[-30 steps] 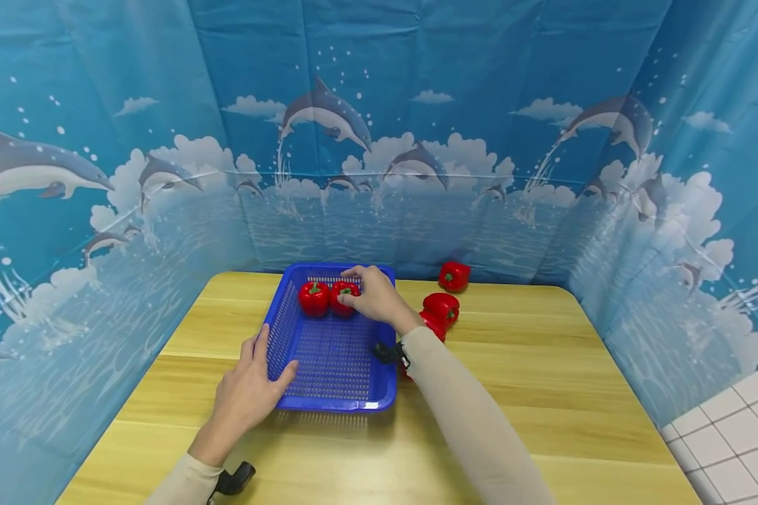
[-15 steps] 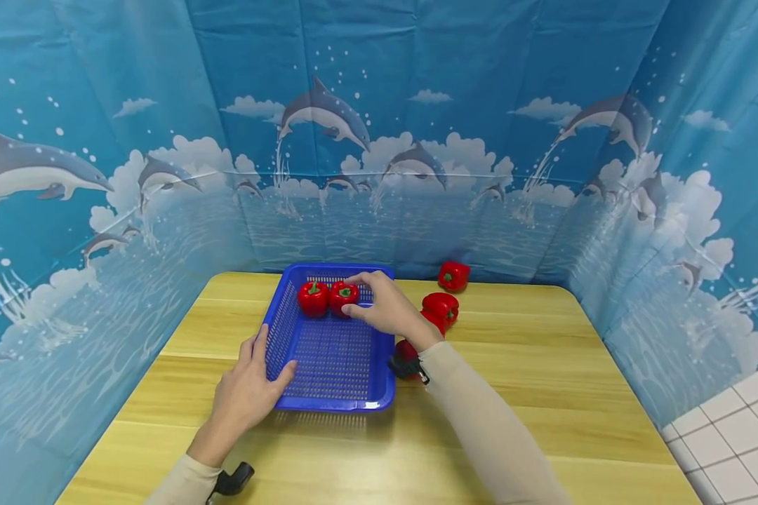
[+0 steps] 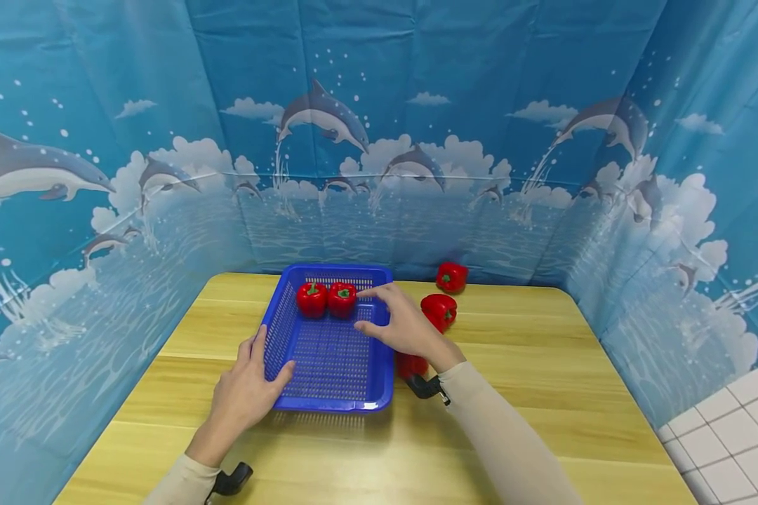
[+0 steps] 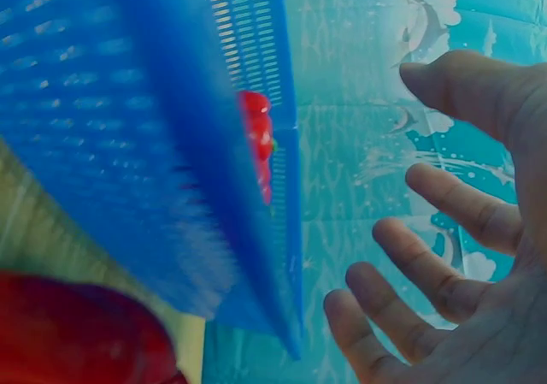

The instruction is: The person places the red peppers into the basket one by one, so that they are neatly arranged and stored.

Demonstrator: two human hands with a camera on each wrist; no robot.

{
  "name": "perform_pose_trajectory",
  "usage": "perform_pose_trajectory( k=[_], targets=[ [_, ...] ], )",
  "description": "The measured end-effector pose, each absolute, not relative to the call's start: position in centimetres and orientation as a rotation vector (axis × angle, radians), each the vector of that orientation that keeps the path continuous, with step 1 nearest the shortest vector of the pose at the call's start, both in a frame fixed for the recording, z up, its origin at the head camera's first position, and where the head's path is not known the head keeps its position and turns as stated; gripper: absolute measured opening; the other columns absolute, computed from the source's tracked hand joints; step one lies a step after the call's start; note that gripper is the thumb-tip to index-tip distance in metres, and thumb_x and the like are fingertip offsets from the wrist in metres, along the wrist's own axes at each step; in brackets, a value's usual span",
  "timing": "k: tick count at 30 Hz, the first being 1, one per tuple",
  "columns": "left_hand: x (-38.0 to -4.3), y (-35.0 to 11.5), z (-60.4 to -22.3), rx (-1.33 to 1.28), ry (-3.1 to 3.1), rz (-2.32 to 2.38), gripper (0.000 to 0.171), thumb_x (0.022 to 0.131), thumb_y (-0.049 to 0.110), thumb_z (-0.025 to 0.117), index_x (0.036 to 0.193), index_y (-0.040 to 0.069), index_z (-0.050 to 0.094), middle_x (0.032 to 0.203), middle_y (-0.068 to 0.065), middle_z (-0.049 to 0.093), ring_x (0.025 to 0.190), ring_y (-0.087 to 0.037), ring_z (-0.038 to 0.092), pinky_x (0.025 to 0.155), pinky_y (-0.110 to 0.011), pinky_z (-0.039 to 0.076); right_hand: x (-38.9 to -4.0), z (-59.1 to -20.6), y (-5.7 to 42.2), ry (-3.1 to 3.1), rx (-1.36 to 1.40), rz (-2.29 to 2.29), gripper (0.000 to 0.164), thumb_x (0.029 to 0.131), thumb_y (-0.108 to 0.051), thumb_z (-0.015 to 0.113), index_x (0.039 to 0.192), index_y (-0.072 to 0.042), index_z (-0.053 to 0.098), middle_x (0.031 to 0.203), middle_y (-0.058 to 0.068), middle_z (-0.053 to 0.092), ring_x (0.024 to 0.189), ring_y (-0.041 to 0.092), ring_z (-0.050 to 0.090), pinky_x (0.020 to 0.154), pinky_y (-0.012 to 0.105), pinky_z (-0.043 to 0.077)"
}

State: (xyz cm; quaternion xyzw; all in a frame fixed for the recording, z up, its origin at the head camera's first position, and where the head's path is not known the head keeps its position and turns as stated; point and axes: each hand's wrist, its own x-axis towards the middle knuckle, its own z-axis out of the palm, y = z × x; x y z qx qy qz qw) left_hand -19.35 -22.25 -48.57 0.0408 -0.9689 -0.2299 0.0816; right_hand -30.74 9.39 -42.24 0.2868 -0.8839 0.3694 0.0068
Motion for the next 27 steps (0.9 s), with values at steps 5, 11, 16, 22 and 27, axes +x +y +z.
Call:
perform_pose_trajectory(
  k=[5,11,16,22,27],
  targets=[
    [-19.3,-22.2,-48.6,0.125,-2.898,-0.695,0.107,0.110,0.060,0.070,0.187,0.005,0.019,0.182,-0.031,0.040,0.059,-0.026,0.056,0.050,-0.034,0.046,-30.1,-43.2,10.5,-2.749,0.899,1.129,0.061,0.105,-0.038,0.089,0.159,-0.020,0.070,0.166,0.014,0.065,0.153,0.045,0.063,0.120,0.068,0.059],
    [-19.4,-22.2,-48.5,0.124,-2.898,-0.703,0.106,0.111,0.059,0.070,0.187,0.005,0.019,0.182,-0.032,0.039,0.059,-0.026,0.056,0.050,-0.035,0.045,-29.5,-44.0,12.0,-2.716,0.913,1.100,0.063,0.103,-0.039,0.090,0.159,-0.018,0.069,0.167,0.016,0.064,0.149,0.046,0.064,0.117,0.069,0.060],
    [-19.3,-22.3,-48.4,0.126,-2.898,-0.684,0.106,0.110,0.058,0.071,0.186,0.004,0.020,0.181,-0.033,0.040,0.062,-0.027,0.058,0.051,-0.035,0.046,-29.2,-44.6,13.2,-2.729,0.926,1.084,0.064,0.102,-0.039,0.091,0.159,-0.021,0.069,0.167,0.012,0.063,0.154,0.041,0.061,0.121,0.072,0.057],
    [-19.3,-22.3,-48.4,0.122,-2.896,-0.675,0.108,0.110,0.059,0.072,0.186,0.003,0.020,0.180,-0.032,0.041,0.064,-0.028,0.059,0.053,-0.035,0.048,-28.9,-44.9,14.7,-2.740,0.937,1.122,0.070,0.100,-0.041,0.093,0.161,-0.019,0.068,0.167,0.012,0.062,0.156,0.042,0.057,0.123,0.076,0.053],
    [-19.3,-22.3,-48.4,0.121,-2.896,-0.670,0.106,0.110,0.059,0.071,0.186,0.003,0.021,0.179,-0.034,0.042,0.065,-0.029,0.060,0.053,-0.036,0.048,-28.7,-45.4,15.9,-2.769,0.950,1.113,0.074,0.096,-0.042,0.095,0.163,-0.024,0.067,0.167,0.012,0.061,0.154,0.042,0.056,0.121,0.078,0.053]
  ],
)
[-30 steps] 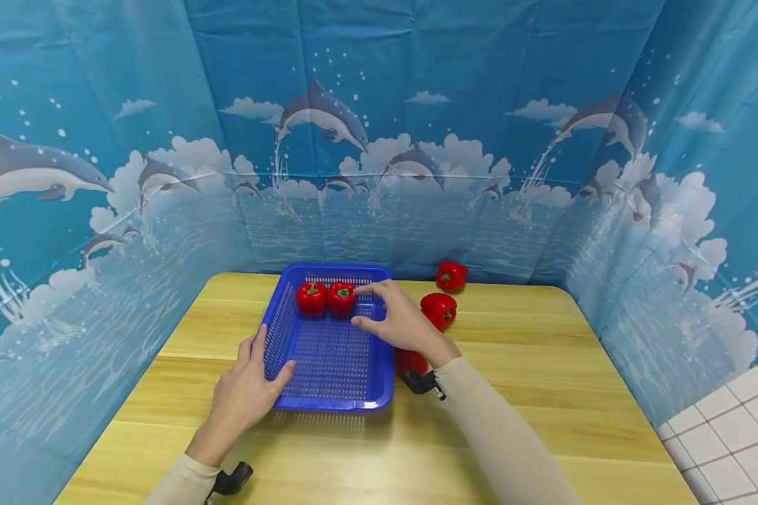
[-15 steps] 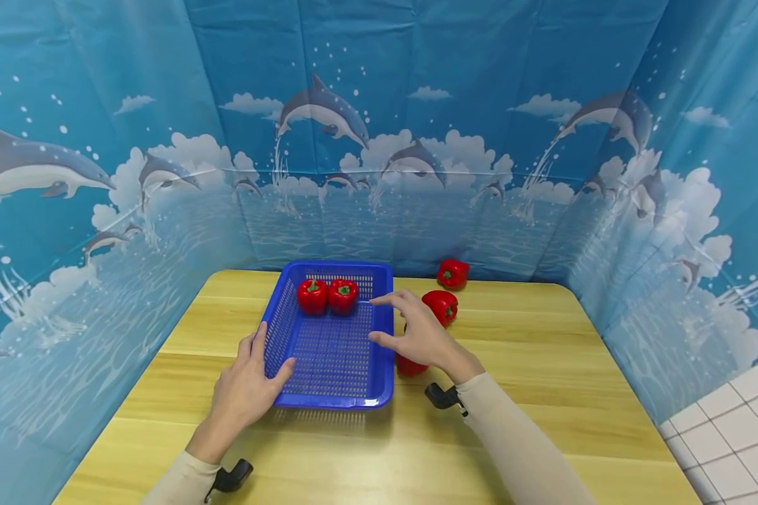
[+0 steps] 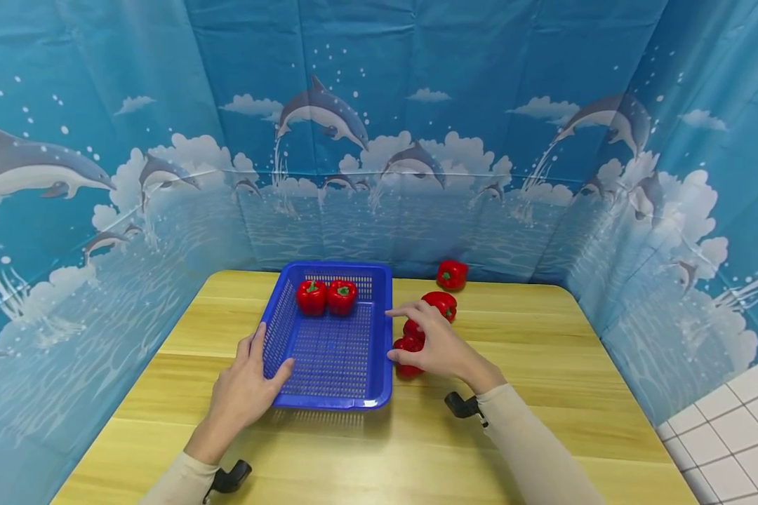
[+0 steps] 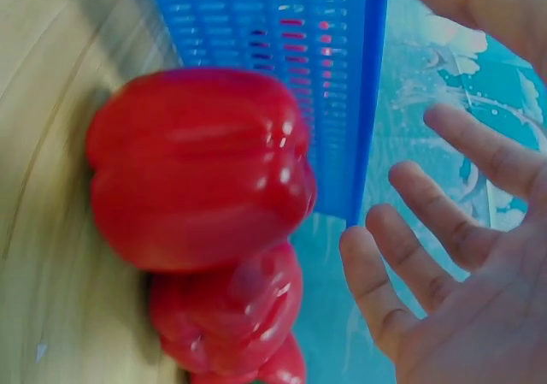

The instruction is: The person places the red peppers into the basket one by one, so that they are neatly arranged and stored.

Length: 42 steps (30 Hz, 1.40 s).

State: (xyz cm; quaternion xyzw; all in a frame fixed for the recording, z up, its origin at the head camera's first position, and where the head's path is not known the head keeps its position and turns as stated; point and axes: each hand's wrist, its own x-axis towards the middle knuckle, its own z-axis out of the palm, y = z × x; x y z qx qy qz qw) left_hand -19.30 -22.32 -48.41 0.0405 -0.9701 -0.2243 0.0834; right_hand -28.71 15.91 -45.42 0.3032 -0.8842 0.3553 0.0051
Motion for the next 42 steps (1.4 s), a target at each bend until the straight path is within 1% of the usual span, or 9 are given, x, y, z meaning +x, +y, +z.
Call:
perform_pose_trajectory(
  k=[3,7,13,17,20,22,29,36,42],
  targets=[
    [-19.3,-22.3,-48.4,0.114,-2.886,-0.678,0.105,0.111,0.058,0.070,0.186,0.003,0.021,0.178,-0.034,0.042,0.063,-0.029,0.059,0.052,-0.036,0.047,-28.7,-45.8,16.6,-2.774,0.973,1.101,0.077,0.094,-0.033,0.097,0.164,-0.024,0.066,0.169,0.012,0.060,0.154,0.042,0.055,0.121,0.080,0.052],
    [-19.3,-22.3,-48.4,0.118,-2.887,-0.670,0.105,0.111,0.060,0.069,0.186,0.004,0.020,0.179,-0.033,0.042,0.063,-0.028,0.058,0.052,-0.035,0.047,-28.9,-46.4,17.5,-2.786,0.988,1.087,0.081,0.092,-0.024,0.097,0.166,-0.021,0.064,0.170,0.012,0.058,0.155,0.043,0.053,0.121,0.079,0.052],
    [-19.3,-22.2,-48.4,0.119,-2.887,-0.663,0.104,0.111,0.059,0.068,0.186,0.004,0.022,0.178,-0.034,0.044,0.061,-0.029,0.058,0.052,-0.037,0.049,-28.9,-47.0,18.3,-2.823,0.960,1.064,0.084,0.090,-0.029,0.101,0.165,-0.020,0.065,0.166,0.015,0.059,0.154,0.046,0.054,0.122,0.079,0.052],
    [-19.2,-22.2,-48.3,0.116,-2.882,-0.656,0.103,0.111,0.058,0.069,0.186,0.004,0.023,0.177,-0.033,0.045,0.062,-0.030,0.061,0.053,-0.040,0.052,-28.9,-47.6,18.4,-2.836,0.961,1.014,0.083,0.090,-0.033,0.103,0.163,-0.020,0.067,0.164,0.016,0.060,0.153,0.048,0.053,0.121,0.079,0.053],
    [-19.2,-22.2,-48.2,0.118,-2.890,-0.660,0.103,0.111,0.057,0.069,0.186,0.004,0.022,0.177,-0.033,0.044,0.062,-0.030,0.060,0.052,-0.040,0.051,-28.9,-48.1,18.5,-2.844,0.957,0.985,0.082,0.090,-0.033,0.103,0.162,-0.020,0.067,0.164,0.016,0.061,0.153,0.049,0.053,0.120,0.079,0.054],
    [-19.1,-22.2,-48.1,0.119,-2.897,-0.664,0.103,0.112,0.057,0.069,0.186,0.004,0.022,0.177,-0.034,0.044,0.062,-0.029,0.059,0.052,-0.039,0.050,-28.9,-48.3,18.5,-2.850,0.948,0.977,0.082,0.089,-0.033,0.103,0.162,-0.020,0.068,0.165,0.016,0.061,0.153,0.049,0.052,0.120,0.080,0.053],
    [-19.1,-22.2,-48.3,0.118,-2.895,-0.669,0.103,0.111,0.056,0.071,0.186,0.004,0.022,0.177,-0.034,0.044,0.062,-0.029,0.058,0.052,-0.037,0.049,-28.8,-49.0,18.5,-2.845,0.970,0.970,0.081,0.090,-0.028,0.102,0.162,-0.016,0.067,0.167,0.017,0.061,0.152,0.049,0.051,0.119,0.081,0.053],
    [-19.1,-22.2,-48.3,0.119,-2.893,-0.663,0.105,0.111,0.058,0.070,0.186,0.004,0.021,0.178,-0.033,0.044,0.062,-0.029,0.058,0.052,-0.037,0.049,-28.6,-49.3,18.3,-2.855,0.971,0.973,0.080,0.091,-0.024,0.101,0.162,-0.015,0.067,0.168,0.018,0.061,0.153,0.048,0.052,0.120,0.080,0.053],
    [-19.1,-22.2,-48.3,0.123,-2.895,-0.663,0.105,0.111,0.057,0.071,0.186,0.004,0.021,0.178,-0.034,0.044,0.061,-0.028,0.058,0.051,-0.036,0.048,-28.4,-49.5,18.3,-2.885,0.963,0.973,0.079,0.093,-0.024,0.100,0.163,-0.015,0.065,0.169,0.019,0.059,0.155,0.050,0.051,0.121,0.079,0.053]
  ],
)
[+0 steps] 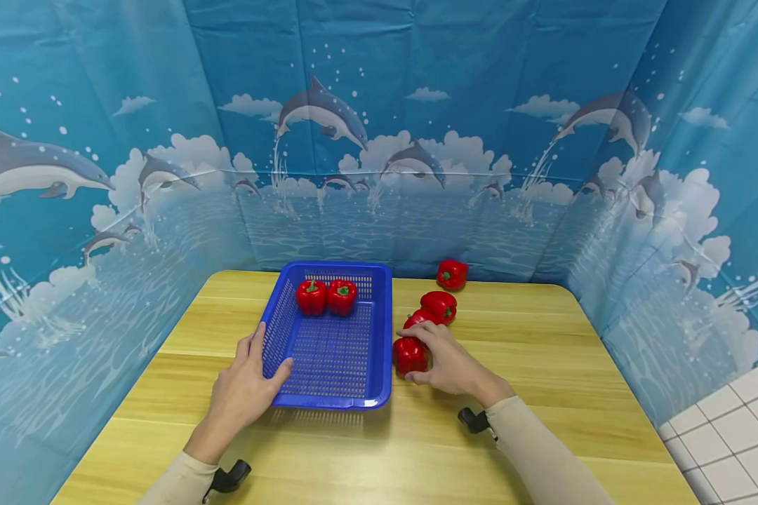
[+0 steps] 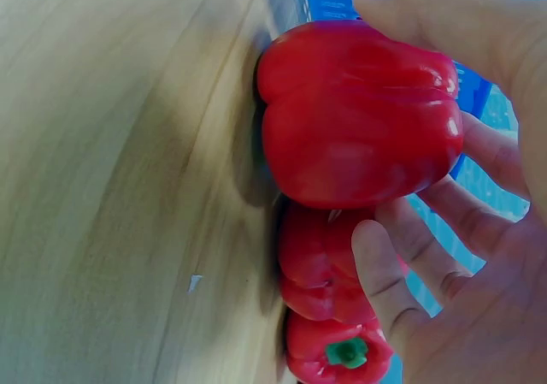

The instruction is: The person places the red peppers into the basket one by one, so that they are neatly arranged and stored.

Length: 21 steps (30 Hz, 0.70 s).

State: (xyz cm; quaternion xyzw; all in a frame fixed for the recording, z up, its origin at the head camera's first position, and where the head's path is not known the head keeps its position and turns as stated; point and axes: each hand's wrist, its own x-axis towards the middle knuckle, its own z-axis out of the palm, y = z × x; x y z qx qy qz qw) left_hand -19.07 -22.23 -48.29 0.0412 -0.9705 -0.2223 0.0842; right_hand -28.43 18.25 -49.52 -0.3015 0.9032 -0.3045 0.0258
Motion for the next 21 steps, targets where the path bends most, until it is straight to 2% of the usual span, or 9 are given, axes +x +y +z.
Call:
perform_pose_trajectory(
  k=[15,21],
  targets=[
    [-19.10,-22.08,-48.25,0.124,-2.885,-0.666,0.103,0.111,0.057,0.070,0.186,0.004,0.022,0.178,-0.033,0.044,0.064,-0.030,0.061,0.053,-0.037,0.050,-28.17,-49.91,18.46,2.788,-0.937,-1.002,0.079,0.091,-0.019,0.102,0.161,-0.015,0.066,0.164,0.015,0.058,0.155,0.049,0.051,0.116,0.075,0.059],
    [-19.20,-22.09,-48.28,0.130,-2.891,-0.673,0.103,0.111,0.057,0.069,0.186,0.005,0.021,0.179,-0.033,0.042,0.062,-0.028,0.058,0.052,-0.036,0.048,-28.15,-50.10,18.48,2.810,-0.940,-0.989,0.078,0.090,-0.021,0.103,0.160,-0.016,0.068,0.162,0.014,0.059,0.154,0.048,0.052,0.115,0.075,0.060]
  ],
)
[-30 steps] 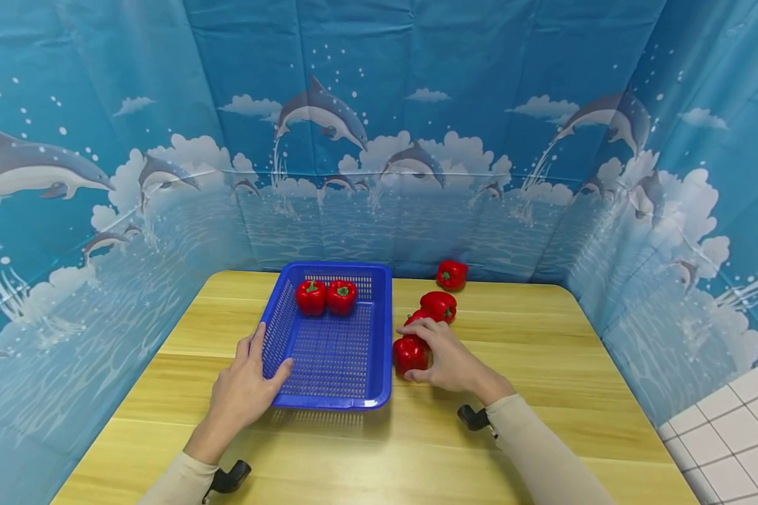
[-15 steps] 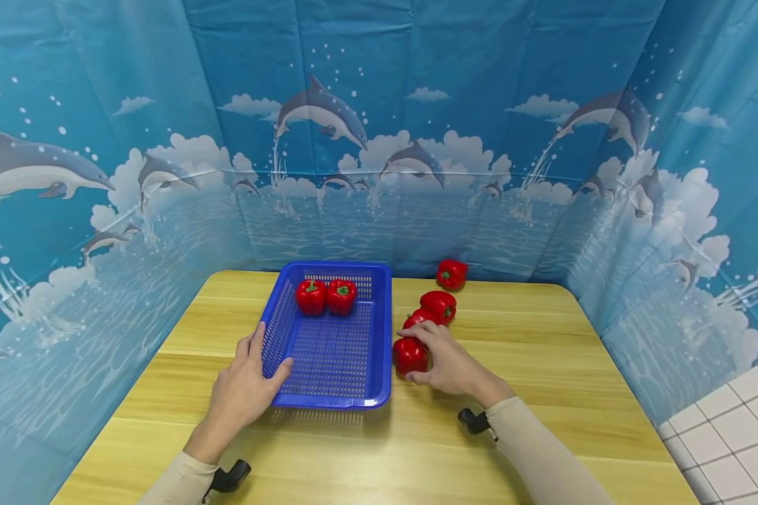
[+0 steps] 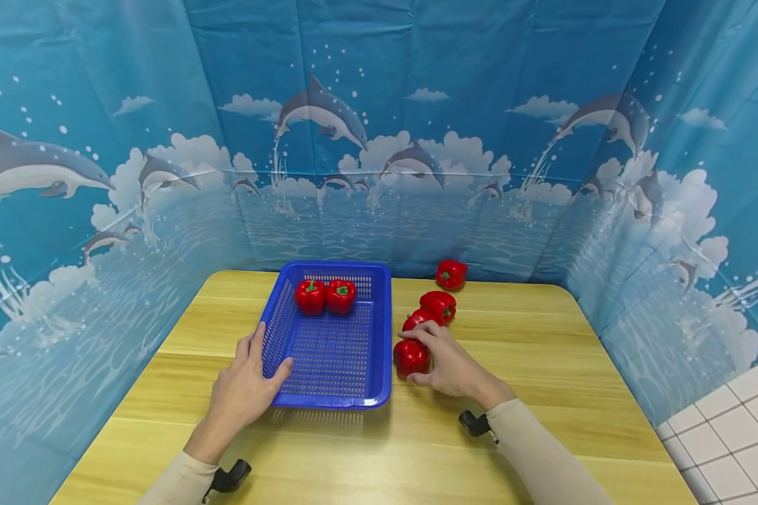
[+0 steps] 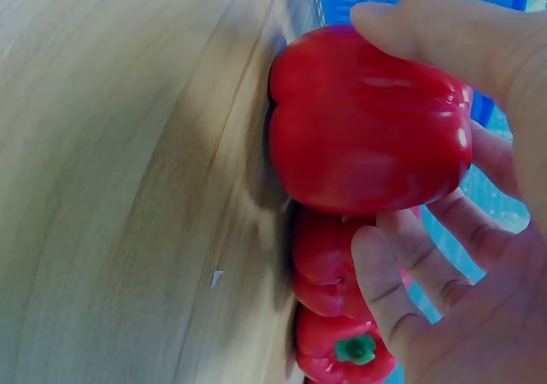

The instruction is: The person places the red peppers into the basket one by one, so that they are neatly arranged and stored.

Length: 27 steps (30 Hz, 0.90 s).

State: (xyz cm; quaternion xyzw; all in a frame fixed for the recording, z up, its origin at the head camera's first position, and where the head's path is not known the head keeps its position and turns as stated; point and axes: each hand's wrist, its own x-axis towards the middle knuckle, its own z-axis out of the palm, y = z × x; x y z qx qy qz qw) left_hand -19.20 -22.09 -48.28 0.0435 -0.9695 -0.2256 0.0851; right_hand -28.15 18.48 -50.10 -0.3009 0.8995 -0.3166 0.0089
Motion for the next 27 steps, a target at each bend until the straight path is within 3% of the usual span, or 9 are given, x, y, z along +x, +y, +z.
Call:
perform_pose_trajectory(
  k=[17,27],
  targets=[
    [-19.26,-22.08,-48.38,0.128,-2.902,-0.693,0.107,0.111,0.060,0.069,0.187,0.005,0.018,0.182,-0.032,0.040,0.058,-0.025,0.054,0.050,-0.035,0.044,-28.12,-50.21,18.26,2.836,-0.900,-0.963,0.070,0.090,-0.012,0.101,0.153,-0.020,0.071,0.156,0.009,0.062,0.150,0.042,0.055,0.115,0.070,0.062],
    [-19.29,-22.13,-48.46,0.116,-2.892,-0.682,0.104,0.112,0.057,0.069,0.186,0.004,0.020,0.179,-0.034,0.042,0.062,-0.028,0.058,0.052,-0.036,0.048,-27.95,-50.18,18.63,2.848,-0.877,-0.947,0.070,0.091,-0.014,0.101,0.153,-0.019,0.069,0.164,0.012,0.065,0.151,0.043,0.057,0.121,0.072,0.057]
  ],
)
